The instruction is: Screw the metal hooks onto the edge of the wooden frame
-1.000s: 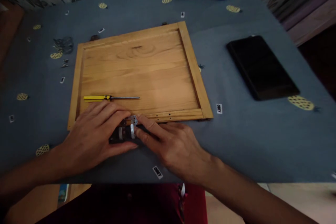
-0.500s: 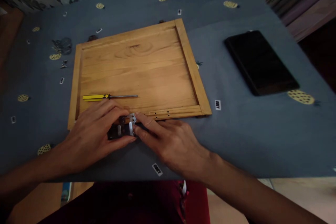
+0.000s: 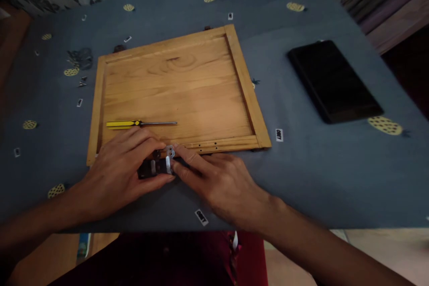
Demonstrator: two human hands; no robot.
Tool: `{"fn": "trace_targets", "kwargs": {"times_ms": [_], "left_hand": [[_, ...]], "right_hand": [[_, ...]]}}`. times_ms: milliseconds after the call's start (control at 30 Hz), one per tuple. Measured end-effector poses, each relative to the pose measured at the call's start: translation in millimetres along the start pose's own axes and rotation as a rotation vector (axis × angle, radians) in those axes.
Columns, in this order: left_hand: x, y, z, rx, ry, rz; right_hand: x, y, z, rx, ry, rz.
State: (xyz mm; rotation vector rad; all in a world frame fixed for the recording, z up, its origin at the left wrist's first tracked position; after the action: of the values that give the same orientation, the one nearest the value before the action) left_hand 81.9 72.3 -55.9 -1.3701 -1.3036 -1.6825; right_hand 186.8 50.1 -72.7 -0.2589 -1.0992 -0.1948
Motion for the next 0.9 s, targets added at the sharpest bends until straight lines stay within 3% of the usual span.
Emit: {"fn": "trace_targets", "kwargs": {"times_ms": [900], "left_hand": [[-0.4, -0.6, 0.5, 0.005, 0.000, 0.012]], "right_hand": [[5.3, -1.2, -1.8, 0.002, 0.113, 0.028]]}}
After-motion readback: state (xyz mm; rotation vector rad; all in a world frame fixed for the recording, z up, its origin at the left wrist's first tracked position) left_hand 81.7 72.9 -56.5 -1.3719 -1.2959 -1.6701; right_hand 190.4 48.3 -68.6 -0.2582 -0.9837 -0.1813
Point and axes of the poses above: each hand's wrist, its own z-axis towards the middle knuckle, its own x-axis out of the back of the hand, y = z × x, the point moved 9 cm from there along z, towards the middle knuckle, and after that the axes turned 10 degrees about x, right-handed, at the moved point
